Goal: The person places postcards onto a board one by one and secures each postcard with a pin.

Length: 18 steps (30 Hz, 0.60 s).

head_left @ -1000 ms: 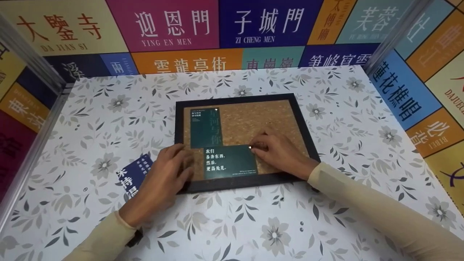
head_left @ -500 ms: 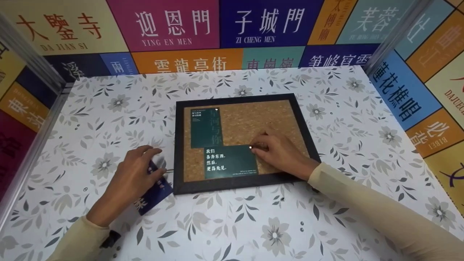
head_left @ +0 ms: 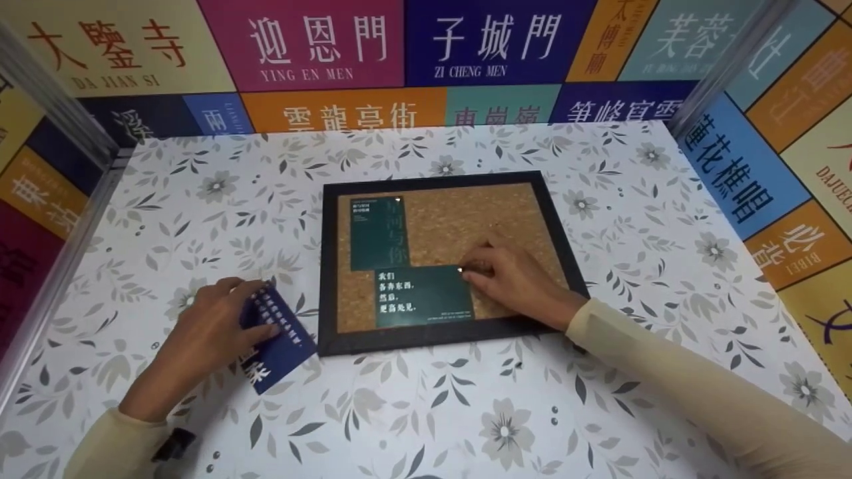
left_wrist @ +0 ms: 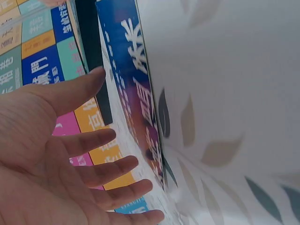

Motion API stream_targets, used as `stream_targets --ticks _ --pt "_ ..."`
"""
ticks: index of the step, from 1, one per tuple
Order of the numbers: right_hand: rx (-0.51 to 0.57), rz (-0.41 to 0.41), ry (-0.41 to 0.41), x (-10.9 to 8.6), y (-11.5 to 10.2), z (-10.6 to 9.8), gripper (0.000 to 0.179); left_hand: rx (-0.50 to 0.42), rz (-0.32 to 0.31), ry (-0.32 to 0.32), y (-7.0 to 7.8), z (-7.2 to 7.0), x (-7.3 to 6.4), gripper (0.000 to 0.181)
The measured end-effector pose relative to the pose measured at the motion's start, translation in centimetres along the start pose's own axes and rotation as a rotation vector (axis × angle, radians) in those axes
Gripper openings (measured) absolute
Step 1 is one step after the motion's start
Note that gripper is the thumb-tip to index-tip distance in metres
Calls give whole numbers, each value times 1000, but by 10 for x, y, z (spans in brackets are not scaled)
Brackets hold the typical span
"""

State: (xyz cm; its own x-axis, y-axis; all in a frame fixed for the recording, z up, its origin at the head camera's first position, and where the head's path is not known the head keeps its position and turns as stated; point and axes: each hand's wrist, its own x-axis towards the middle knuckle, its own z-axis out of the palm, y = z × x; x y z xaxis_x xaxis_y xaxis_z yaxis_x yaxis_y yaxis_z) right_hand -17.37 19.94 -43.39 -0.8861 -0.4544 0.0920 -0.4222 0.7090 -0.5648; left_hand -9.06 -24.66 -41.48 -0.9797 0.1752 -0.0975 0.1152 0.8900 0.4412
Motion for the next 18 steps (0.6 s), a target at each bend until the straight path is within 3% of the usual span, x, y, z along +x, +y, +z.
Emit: stream_targets --ticks 11,18 --pt "3 2 2 2 1 -1 15 -2 -47 -47 -10 -4 -6 88" --pt "-6 -1 1 3 2 0 16 8 -46 -20 -11 -1 -10 92"
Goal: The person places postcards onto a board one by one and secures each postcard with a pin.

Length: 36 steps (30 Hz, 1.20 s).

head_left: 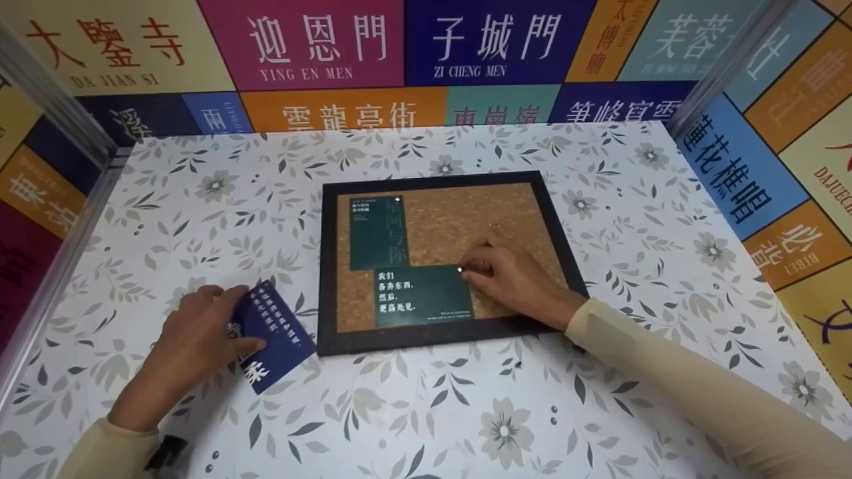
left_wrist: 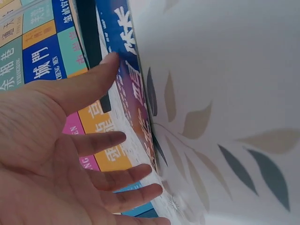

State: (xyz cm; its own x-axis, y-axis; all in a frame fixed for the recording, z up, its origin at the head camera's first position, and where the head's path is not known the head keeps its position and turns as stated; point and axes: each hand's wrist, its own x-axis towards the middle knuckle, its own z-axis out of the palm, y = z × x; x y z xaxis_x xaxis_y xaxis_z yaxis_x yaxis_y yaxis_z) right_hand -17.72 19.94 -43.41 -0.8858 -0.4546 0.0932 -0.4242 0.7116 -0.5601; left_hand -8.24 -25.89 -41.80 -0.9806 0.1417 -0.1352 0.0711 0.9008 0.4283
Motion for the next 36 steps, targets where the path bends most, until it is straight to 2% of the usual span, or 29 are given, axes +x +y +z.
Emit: stream_targets --ticks 9,14,20,26,32,36 --pt "4 16 1 -1 -1 0 16 -25 0 10 -6 0 1 91" --pt "13 20 -12 -2 -2 0 16 -44 -31 13 -8 0 3 97" --pt "12 27 -16 -2 -2 0 16 -67 -43 97 -5 1 4 89" --pt "8 21 -11 -3 -2 0 17 -105 -79 149 -4 2 3 95" --pt "1 23 -7 -2 -1 0 16 -198 -166 113 -5 0 3 99" --pt "3 15 -3 -2 -1 0 16 -248 -157 105 -7 -3 3 97"
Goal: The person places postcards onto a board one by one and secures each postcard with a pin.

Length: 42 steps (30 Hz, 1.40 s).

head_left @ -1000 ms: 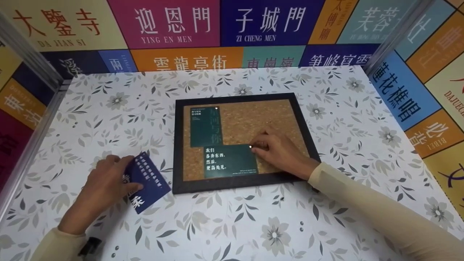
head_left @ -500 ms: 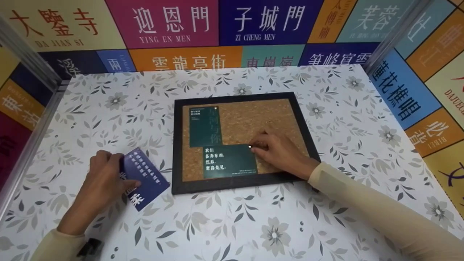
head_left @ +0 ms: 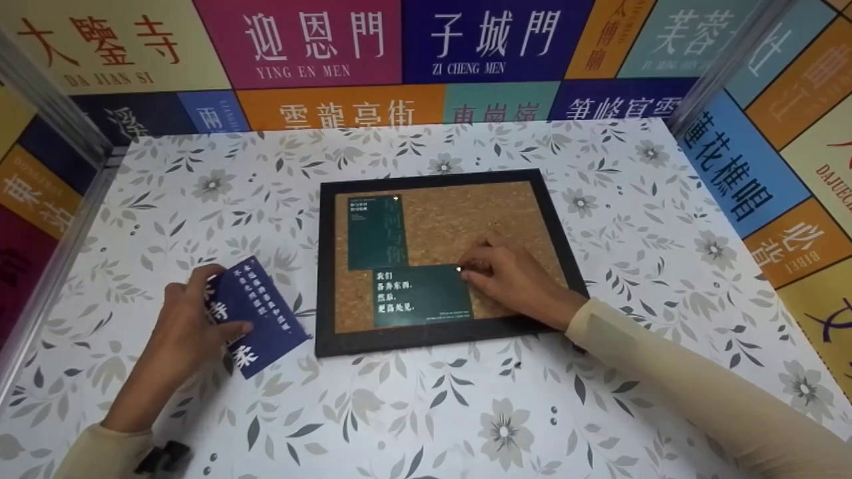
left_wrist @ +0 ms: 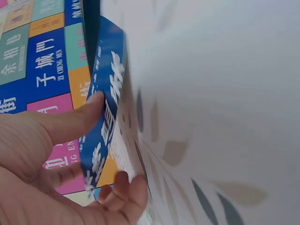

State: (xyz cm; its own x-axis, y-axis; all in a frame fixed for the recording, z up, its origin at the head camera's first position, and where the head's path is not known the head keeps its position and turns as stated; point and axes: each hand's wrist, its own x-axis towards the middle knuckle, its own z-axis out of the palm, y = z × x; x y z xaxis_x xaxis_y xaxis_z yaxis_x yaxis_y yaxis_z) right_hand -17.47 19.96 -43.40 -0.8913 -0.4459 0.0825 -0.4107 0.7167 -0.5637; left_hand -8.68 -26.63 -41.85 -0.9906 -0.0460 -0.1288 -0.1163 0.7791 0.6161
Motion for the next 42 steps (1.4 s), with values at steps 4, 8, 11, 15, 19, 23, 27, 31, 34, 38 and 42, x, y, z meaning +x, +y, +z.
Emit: stream_targets --ticks 4,8,11,15,19,23,27,31,34,38,42 --pt "6 5 -6 -1 0 0 15 -52 2 7 0 -4 2 97" --pt "18 24 -16 -1 -1 0 16 -126 -26 14 1 -8 2 100" --pt "17 24 -18 -1 -1 0 16 -200 -39 18 3 -10 1 101" --pt "-3 3 -10 0 -1 0 17 -322 -44 18 6 -10 0 100" --pt "-14 -8 -4 0 -1 0 17 -437 -38 28 9 -11 0 97" --pt "-15 -8 -2 0 -1 0 17 -526 -31 24 13 -12 2 96" --pt "-13 -7 -4 0 -1 0 17 -555 -23 20 18 -11 5 95" --pt "-10 -9 -9 -1 -1 -1 18 -563 -9 51 24 -9 6 96" --pt "-11 -13 -12 -1 0 -1 19 -579 0 80 27 -6 8 96" --pt "-15 -21 -8 -1 0 -1 18 -604 8 107 32 -3 11 93" --pt "-16 -29 -2 0 0 0 17 -614 7 116 38 1 16 91"
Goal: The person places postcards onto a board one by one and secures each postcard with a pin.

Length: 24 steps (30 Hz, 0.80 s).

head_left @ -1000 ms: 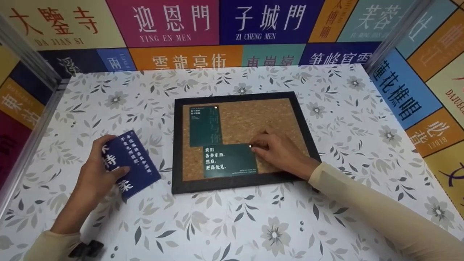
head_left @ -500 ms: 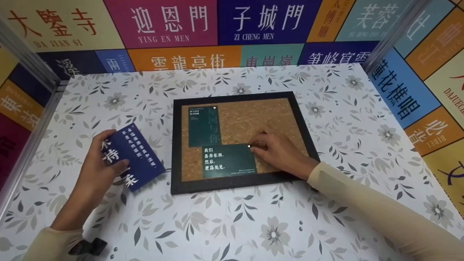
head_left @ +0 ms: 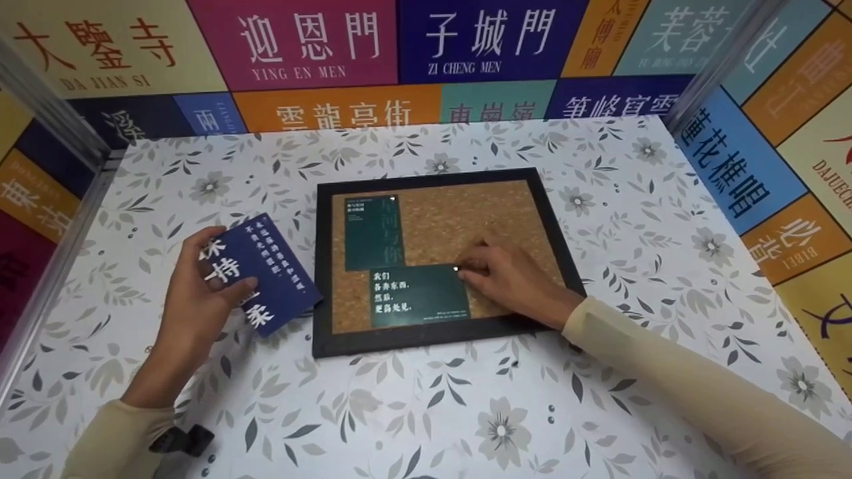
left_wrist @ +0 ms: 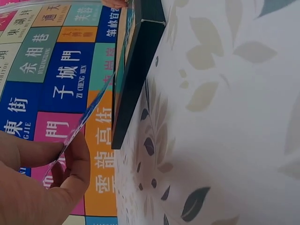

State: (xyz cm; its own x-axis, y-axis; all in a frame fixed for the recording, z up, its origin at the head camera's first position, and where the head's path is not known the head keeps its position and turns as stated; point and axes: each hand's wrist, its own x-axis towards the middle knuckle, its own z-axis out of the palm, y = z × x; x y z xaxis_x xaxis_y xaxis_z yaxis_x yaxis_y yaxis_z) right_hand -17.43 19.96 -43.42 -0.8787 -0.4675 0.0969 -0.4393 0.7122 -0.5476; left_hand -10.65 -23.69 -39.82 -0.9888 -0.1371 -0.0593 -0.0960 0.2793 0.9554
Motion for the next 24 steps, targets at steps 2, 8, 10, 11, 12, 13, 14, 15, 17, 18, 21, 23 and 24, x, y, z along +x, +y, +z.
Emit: stream_targets --ticks 2,8,10,11,12,13,14,15,17,18,21,23,24 --pt "0 -1 0 0 0 0 18 1 2 1 1 5 2 91" --pt "1 3 -1 0 0 0 18 -31 14 -5 7 19 6 89" --pt "2 5 0 0 0 0 18 -54 10 -8 8 23 8 89" --pt "3 5 0 0 0 0 18 -60 8 -10 8 24 9 89" --pt "1 7 -1 0 0 0 18 -65 5 -12 8 26 10 90" --pt "1 7 -2 0 0 0 18 -70 2 -13 9 27 10 90" --pt "-1 7 -3 0 0 1 18 -76 -2 -13 9 28 11 90" --pt "-3 8 -5 0 0 1 18 -84 -5 -14 9 30 12 89" --pt "-5 6 -5 0 0 0 18 -96 -6 -15 10 33 14 88" --pt "-5 5 -4 -1 0 0 18 -106 -7 -16 11 35 15 88" --pt "-4 6 0 -1 0 0 18 -112 -4 -23 14 42 18 87" --pt "-4 5 2 -1 0 0 17 -115 -5 -30 15 47 20 87" --pt "-4 5 1 -1 0 0 17 -114 -6 -34 16 49 21 87"
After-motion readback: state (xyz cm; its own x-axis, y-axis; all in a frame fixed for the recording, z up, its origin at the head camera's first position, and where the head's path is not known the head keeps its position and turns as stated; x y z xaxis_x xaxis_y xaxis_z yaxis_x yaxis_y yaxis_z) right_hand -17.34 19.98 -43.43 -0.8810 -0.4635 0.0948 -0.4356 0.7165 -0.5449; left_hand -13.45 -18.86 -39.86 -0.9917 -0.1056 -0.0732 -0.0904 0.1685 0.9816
